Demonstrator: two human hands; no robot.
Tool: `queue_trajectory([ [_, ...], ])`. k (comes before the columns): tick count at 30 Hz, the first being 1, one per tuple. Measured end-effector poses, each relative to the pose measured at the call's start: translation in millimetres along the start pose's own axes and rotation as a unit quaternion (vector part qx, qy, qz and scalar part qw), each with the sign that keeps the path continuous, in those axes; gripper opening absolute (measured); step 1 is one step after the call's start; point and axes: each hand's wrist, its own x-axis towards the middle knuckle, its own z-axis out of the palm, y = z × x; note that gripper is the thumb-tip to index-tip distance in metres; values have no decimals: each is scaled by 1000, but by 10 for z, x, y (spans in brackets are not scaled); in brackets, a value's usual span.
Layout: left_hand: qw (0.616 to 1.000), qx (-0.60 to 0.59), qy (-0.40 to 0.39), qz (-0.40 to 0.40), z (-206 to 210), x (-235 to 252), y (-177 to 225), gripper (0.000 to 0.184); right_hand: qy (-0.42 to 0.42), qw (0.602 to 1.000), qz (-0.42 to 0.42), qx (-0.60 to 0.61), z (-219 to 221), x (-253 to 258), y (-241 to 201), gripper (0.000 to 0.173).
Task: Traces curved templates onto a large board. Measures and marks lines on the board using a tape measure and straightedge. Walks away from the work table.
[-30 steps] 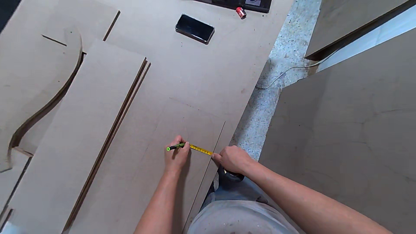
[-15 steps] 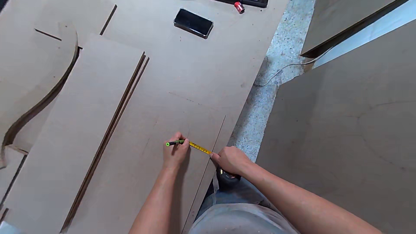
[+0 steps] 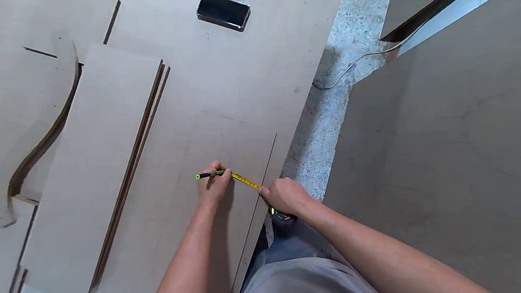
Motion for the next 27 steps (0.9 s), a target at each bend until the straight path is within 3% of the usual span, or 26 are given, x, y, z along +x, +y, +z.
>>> queue_trajectory([
  [27, 998, 24, -25, 49, -178, -147, -294, 11, 24, 999, 22, 37, 496, -218, -296, 66],
])
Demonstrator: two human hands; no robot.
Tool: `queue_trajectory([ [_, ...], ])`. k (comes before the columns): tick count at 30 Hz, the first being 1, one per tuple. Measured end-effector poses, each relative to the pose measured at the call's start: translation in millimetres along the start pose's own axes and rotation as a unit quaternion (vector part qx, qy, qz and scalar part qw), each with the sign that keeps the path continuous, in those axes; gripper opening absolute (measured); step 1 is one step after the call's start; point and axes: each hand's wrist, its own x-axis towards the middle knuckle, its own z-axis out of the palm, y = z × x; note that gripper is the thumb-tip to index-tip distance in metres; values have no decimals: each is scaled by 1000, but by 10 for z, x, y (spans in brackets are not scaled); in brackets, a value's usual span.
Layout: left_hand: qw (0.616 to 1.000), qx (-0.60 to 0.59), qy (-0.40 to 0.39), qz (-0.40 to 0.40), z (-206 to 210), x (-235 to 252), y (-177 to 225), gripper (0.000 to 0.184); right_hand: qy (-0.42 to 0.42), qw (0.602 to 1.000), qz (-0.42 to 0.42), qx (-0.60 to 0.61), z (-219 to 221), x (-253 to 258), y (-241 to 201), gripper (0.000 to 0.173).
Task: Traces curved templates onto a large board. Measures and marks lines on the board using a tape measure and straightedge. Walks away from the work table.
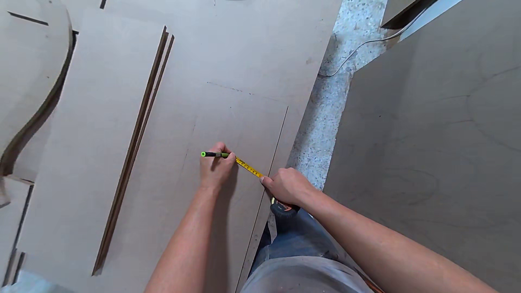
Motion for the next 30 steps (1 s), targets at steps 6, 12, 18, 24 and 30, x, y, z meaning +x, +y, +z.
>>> queue_trajectory([
  [6, 1000, -5, 2, 11, -41, -53, -80, 12, -7, 1000, 2, -2, 91, -39, -83, 67],
  [12, 1000, 11, -6, 3, -88, -111, -135, 12, -18, 1000, 17, 7, 155, -90, -160, 66],
  [18, 1000, 10, -5, 7, -126, -167, -204, 11, -13, 1000, 22, 8, 244, -134, -212, 67],
  [24, 1000, 0, -1, 9, -148, -241, -301, 11, -13, 1000, 22, -2, 345, -182, -287, 67],
  [30, 1000, 10, 9, 12, -196, -329, -370, 11, -17, 999, 29, 6, 444, -262, -388, 67],
])
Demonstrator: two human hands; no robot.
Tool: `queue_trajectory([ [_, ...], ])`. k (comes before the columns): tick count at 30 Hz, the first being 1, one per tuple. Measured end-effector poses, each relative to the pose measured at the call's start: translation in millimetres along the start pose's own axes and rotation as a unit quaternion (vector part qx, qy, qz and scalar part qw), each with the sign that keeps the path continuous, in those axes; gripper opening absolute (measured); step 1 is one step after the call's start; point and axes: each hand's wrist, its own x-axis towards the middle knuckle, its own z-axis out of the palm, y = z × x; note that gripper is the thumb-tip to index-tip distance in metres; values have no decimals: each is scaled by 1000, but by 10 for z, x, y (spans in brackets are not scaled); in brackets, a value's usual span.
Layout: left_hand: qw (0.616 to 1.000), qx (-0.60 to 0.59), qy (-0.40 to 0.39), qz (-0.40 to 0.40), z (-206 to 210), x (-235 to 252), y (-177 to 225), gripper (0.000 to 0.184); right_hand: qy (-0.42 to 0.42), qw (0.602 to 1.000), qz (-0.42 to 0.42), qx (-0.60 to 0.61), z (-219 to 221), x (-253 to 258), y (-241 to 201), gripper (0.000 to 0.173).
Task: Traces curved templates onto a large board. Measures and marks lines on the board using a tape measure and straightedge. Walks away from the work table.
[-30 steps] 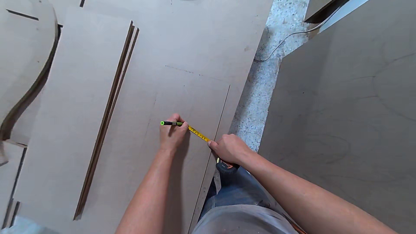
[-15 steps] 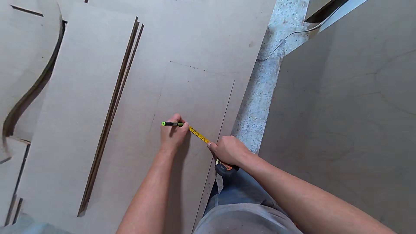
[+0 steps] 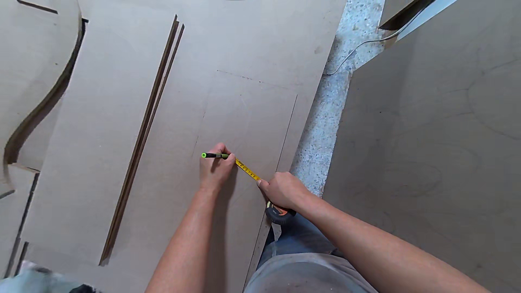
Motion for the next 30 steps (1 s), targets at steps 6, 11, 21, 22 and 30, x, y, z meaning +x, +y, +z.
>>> queue_trajectory([
  [6, 1000, 7, 1, 4, -62, -76, -88, 11, 6, 1000, -4, -4, 109, -54, -72, 67],
  [11, 1000, 4, -8, -1, -119, -128, -162, 11, 10, 1000, -13, 2, 225, -77, -121, 66],
  [21, 1000, -9, -2, 0, -213, -252, -330, 10, 4, 1000, -11, -2, 375, -176, -277, 65],
  [22, 1000, -9, -2, 1, -219, -258, -349, 11, 5, 1000, -11, 1, 386, -187, -292, 65],
  [30, 1000, -8, 0, -1, -291, -336, -447, 11, -1, 1000, -19, 0, 491, -213, -376, 66],
])
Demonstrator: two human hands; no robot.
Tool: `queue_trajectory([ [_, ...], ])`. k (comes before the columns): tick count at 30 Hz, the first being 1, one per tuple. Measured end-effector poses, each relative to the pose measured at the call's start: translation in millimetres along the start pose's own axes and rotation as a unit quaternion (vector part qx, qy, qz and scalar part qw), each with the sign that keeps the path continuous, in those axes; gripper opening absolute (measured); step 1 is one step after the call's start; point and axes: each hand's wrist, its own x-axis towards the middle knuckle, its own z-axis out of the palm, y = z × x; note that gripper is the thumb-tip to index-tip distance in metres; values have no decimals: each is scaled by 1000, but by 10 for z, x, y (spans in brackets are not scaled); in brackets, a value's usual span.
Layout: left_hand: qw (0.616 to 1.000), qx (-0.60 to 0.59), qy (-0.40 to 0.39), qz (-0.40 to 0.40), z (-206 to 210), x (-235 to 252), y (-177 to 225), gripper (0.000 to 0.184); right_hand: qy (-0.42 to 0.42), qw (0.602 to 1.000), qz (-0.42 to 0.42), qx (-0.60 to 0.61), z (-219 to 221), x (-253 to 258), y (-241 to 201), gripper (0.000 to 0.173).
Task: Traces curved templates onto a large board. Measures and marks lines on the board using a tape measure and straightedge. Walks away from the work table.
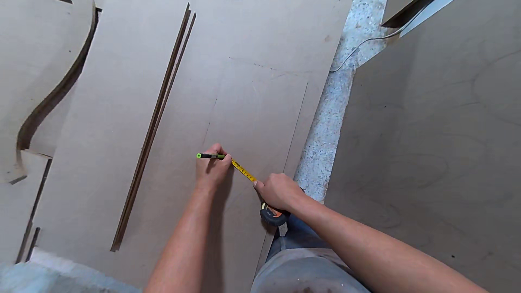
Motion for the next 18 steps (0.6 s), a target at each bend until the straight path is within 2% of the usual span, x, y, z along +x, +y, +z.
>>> queue_trajectory([
  [18, 999, -17, 19, -32, -154, -268, -309, 11, -8, 999, -23, -38, 223, -48, -188, 64],
])
